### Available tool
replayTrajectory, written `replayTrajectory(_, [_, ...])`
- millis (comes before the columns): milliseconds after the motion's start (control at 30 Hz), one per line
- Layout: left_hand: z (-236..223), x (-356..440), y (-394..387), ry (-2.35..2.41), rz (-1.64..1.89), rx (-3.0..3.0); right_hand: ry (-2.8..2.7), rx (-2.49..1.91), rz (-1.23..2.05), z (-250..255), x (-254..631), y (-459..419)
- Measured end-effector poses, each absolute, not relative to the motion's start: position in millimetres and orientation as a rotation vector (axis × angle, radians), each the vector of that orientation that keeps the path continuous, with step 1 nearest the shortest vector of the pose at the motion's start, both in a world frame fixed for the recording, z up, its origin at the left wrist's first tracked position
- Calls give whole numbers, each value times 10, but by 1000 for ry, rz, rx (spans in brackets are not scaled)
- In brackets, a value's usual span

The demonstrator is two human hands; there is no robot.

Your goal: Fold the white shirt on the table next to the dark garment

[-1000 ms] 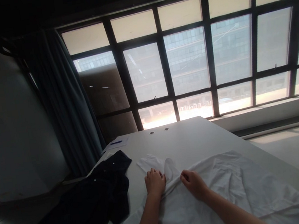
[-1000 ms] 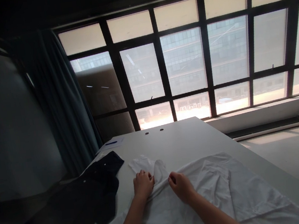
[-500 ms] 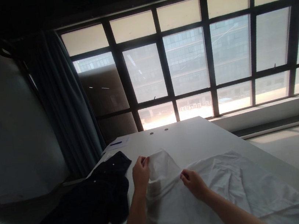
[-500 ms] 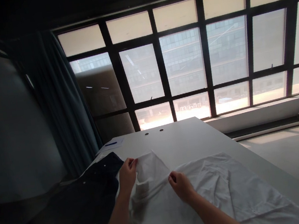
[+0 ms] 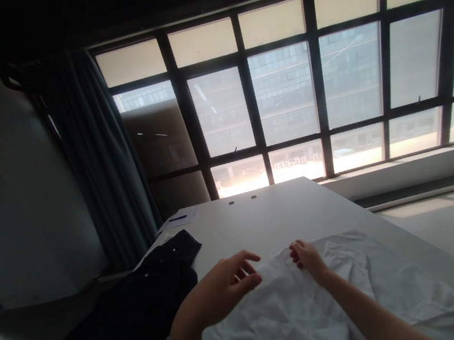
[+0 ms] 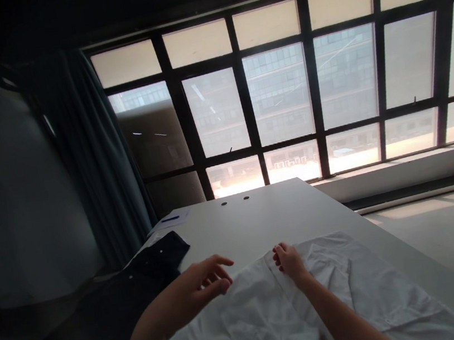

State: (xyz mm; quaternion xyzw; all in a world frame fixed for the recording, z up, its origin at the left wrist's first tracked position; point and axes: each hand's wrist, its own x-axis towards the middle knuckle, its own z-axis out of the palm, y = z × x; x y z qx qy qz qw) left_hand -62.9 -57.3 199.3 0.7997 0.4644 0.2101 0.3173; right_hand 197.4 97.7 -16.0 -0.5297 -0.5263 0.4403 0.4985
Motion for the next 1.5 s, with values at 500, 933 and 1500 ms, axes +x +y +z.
replayTrajectory(500, [334,-1306,749,1967,360,1782,-2506,-992,817,303,1314,-74])
replayTrajectory(933, [-55,-1475,962,1927,907,1569,-2671,-696,1861,742,1443,-144])
replayTrajectory(1500, [-136,-1582,1006,1842,1070,1333,-1880,-1235,856,-200,1896,875])
